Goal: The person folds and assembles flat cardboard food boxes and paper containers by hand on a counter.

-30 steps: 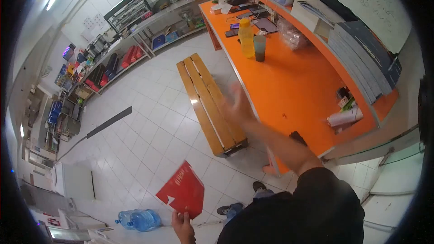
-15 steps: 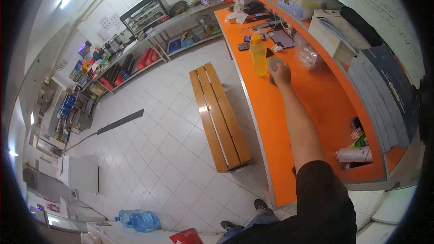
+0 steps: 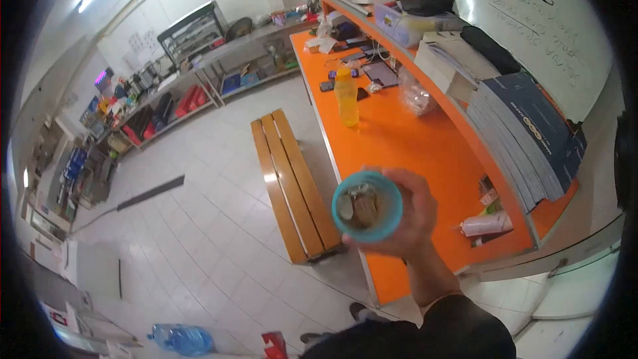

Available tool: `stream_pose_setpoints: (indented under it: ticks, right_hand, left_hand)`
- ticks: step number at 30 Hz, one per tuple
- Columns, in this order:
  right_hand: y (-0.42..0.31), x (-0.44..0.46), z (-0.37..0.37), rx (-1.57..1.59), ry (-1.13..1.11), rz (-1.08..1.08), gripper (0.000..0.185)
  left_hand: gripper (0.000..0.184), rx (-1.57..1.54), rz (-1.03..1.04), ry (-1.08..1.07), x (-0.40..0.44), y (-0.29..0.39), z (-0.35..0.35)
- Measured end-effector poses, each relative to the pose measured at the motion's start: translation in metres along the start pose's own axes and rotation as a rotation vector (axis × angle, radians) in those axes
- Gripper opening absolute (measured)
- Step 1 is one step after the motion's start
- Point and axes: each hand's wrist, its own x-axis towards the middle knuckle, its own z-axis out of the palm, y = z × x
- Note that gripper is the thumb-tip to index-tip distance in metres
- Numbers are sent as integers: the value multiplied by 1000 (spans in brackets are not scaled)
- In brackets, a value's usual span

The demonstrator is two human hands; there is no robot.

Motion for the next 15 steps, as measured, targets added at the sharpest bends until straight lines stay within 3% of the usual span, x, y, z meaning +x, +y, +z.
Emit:
stream_pose_setpoints:
  ticks: [2,3,4,5,8,9,12,13,15]
  right_hand:
    - [-56,5,-13,191,-113,-19,88]
    - [-78,10,-19,237,-158,-53,80]
    - [-99,13,-25,215,-184,-108,73]
    - [-120,16,-31,194,-210,-164,66]
    - [-175,24,-41,-15,-170,-358,48]
    - [-190,24,-38,-40,-115,-397,42]
    - [-228,12,-21,-77,67,-443,51]
    - [-222,22,-35,-82,-11,-594,52]
    - [-236,18,-41,-171,-25,-576,47]
  left_hand:
    - [32,121,73,-57,10,60,-8]
    - [38,123,78,-116,23,60,-2]
    - [30,51,123,-94,34,52,11]
    - [25,11,-14,-140,43,68,14]
    - [21,41,196,-75,67,70,24]
    - [19,-64,140,-115,74,71,29]
    - [37,57,229,-215,99,47,43]
    - [35,56,247,-193,100,48,46]
    - [35,95,205,-220,104,44,53]
